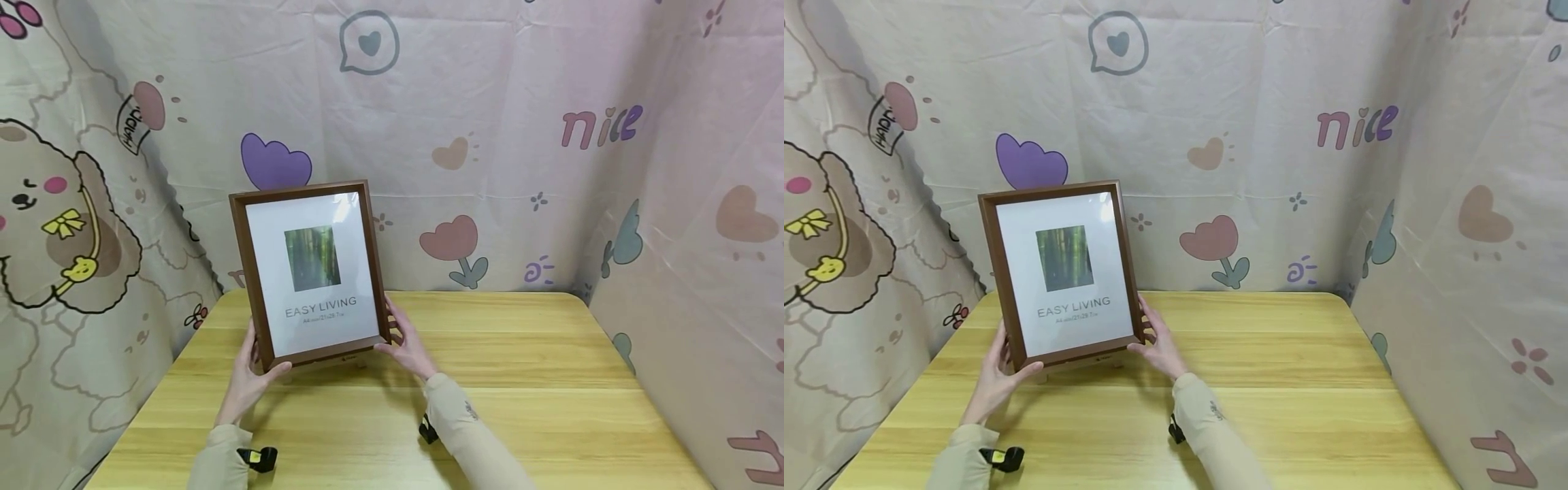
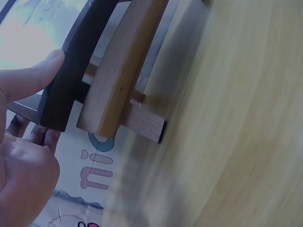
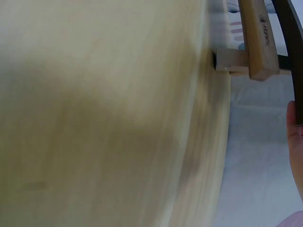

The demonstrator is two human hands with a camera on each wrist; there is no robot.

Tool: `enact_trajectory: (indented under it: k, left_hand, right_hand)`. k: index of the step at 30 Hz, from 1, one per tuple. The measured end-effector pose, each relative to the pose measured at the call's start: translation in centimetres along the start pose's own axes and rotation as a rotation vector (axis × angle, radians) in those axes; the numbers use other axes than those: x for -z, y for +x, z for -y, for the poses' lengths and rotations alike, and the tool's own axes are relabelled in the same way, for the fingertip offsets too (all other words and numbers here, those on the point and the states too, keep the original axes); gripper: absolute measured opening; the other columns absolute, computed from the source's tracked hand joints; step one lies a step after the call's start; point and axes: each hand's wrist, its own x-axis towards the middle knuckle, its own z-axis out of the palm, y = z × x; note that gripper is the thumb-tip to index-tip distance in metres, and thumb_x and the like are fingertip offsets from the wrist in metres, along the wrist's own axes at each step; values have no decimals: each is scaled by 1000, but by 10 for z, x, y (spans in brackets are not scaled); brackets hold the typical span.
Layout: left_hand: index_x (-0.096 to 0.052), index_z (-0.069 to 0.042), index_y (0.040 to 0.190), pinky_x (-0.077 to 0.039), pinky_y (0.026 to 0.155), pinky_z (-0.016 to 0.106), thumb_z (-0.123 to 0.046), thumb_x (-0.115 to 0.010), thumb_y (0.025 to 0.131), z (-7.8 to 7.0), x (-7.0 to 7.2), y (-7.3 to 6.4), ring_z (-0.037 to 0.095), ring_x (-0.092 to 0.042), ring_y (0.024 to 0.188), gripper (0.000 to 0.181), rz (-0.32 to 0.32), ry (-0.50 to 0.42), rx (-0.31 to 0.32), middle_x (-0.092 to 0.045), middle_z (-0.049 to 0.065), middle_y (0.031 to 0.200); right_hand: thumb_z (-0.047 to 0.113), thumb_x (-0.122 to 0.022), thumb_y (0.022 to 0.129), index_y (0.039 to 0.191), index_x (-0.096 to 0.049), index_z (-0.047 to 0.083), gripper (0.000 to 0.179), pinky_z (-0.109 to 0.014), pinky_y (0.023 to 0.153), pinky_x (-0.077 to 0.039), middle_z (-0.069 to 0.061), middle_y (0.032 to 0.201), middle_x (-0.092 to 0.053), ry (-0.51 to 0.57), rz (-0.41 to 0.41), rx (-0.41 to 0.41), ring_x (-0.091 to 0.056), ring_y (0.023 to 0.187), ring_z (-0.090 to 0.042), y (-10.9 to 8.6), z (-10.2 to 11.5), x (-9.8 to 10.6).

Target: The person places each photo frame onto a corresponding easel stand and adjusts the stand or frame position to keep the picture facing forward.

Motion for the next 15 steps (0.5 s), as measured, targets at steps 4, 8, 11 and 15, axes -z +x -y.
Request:
enact_trajectory:
  k: [4, 8, 11, 15]
  left_hand:
    - [-2, -34, 162, -27, 106, -4, 5, -78, 82, 2, 2, -2, -19, -29, 134, 117, -10, 14, 3, -14, 7, 171]
    - [-1, -34, 162, -26, 105, -5, 1, -79, 82, 1, 4, -3, -18, -29, 132, 117, -17, 25, 31, -14, 14, 170]
    - [0, -36, 162, -26, 103, -6, -1, -80, 83, 0, 4, -5, -17, -31, 129, 117, -23, 29, 56, -19, 21, 168]
    - [0, -36, 162, -27, 101, -6, -1, -80, 82, 0, 6, -5, -16, -35, 123, 118, -31, 28, 66, -26, 24, 163]
  right_hand:
    - [-13, -71, 82, 162, -20, 25, 103, -51, 107, -52, -18, 153, -38, -2, 5, 9, -53, 122, -36, 1, -4, -5]
    - [-14, -70, 83, 163, -19, 25, 102, -53, 106, -52, -17, 154, -36, -25, -3, 19, -51, 123, -37, 1, -6, -11]
    - [-13, -69, 85, 163, -18, 27, 101, -54, 105, -52, -17, 153, -36, -61, -10, 19, -50, 124, -37, 1, -6, -15]
    - [-13, -68, 85, 163, -17, 29, 102, -51, 101, -56, -17, 152, -35, -84, -15, 7, -52, 124, -38, 1, -8, -19]
